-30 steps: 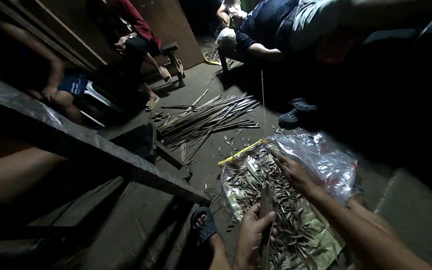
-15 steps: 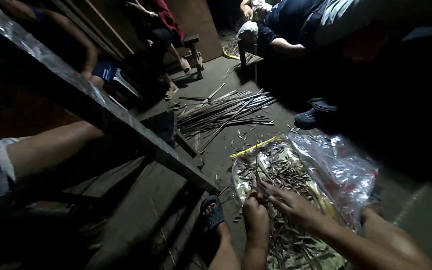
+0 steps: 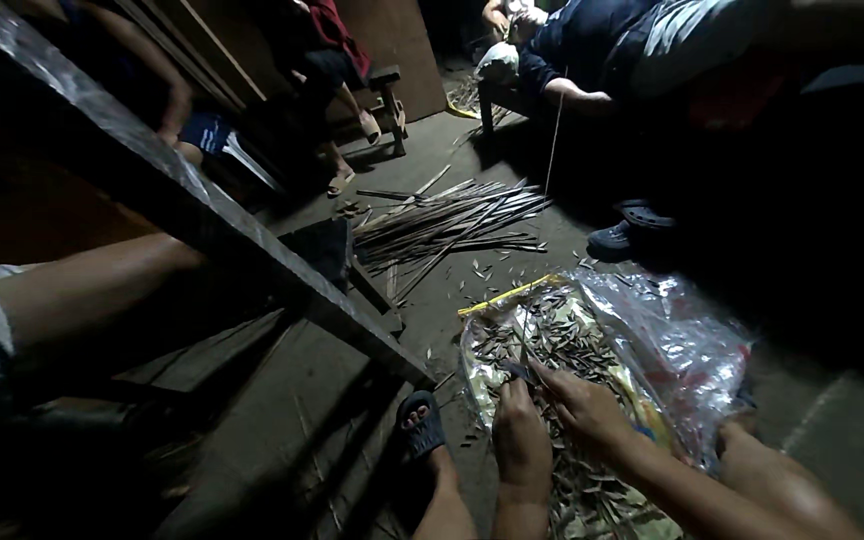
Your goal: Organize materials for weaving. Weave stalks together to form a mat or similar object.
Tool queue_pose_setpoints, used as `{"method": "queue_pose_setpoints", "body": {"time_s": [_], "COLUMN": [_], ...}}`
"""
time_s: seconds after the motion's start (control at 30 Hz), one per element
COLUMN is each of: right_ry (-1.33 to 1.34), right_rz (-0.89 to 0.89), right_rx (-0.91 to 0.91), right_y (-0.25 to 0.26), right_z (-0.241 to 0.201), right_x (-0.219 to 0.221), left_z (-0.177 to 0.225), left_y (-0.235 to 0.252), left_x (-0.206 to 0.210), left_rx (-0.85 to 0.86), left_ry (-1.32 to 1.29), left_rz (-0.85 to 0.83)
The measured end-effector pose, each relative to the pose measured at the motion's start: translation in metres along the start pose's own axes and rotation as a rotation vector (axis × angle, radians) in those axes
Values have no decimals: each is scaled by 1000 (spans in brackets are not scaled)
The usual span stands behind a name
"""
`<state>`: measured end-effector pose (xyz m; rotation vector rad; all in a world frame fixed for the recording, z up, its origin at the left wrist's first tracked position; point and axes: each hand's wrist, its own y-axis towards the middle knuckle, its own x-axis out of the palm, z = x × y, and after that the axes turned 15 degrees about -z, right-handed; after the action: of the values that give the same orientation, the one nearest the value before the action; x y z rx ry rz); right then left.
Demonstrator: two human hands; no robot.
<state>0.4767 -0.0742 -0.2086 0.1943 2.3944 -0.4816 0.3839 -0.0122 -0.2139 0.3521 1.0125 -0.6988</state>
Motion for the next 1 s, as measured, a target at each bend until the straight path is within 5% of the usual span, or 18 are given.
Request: {"method": "queue_pose_setpoints", "body": {"time_s": [0.47, 0.63, 0.83, 1.0], "right_ry": [-231, 101, 890, 1002], "right_rz": [388, 140, -153, -205], "right_rx": [-185, 103, 2, 32], "right_y": [16, 19, 6, 3], "right_z": [28, 29, 8, 7], "right_x": [12, -28, -14, -16], "left_z": [-6, -7, -8, -6], "left_y": [-1, -6, 1, -1], "left_x": [-20, -26, -20, -12], "left_rx": [-140, -209, -190, -92], "left_ry": [-592, -769, -850, -852], "left_rz": [-263, -363, -163, -157]}}
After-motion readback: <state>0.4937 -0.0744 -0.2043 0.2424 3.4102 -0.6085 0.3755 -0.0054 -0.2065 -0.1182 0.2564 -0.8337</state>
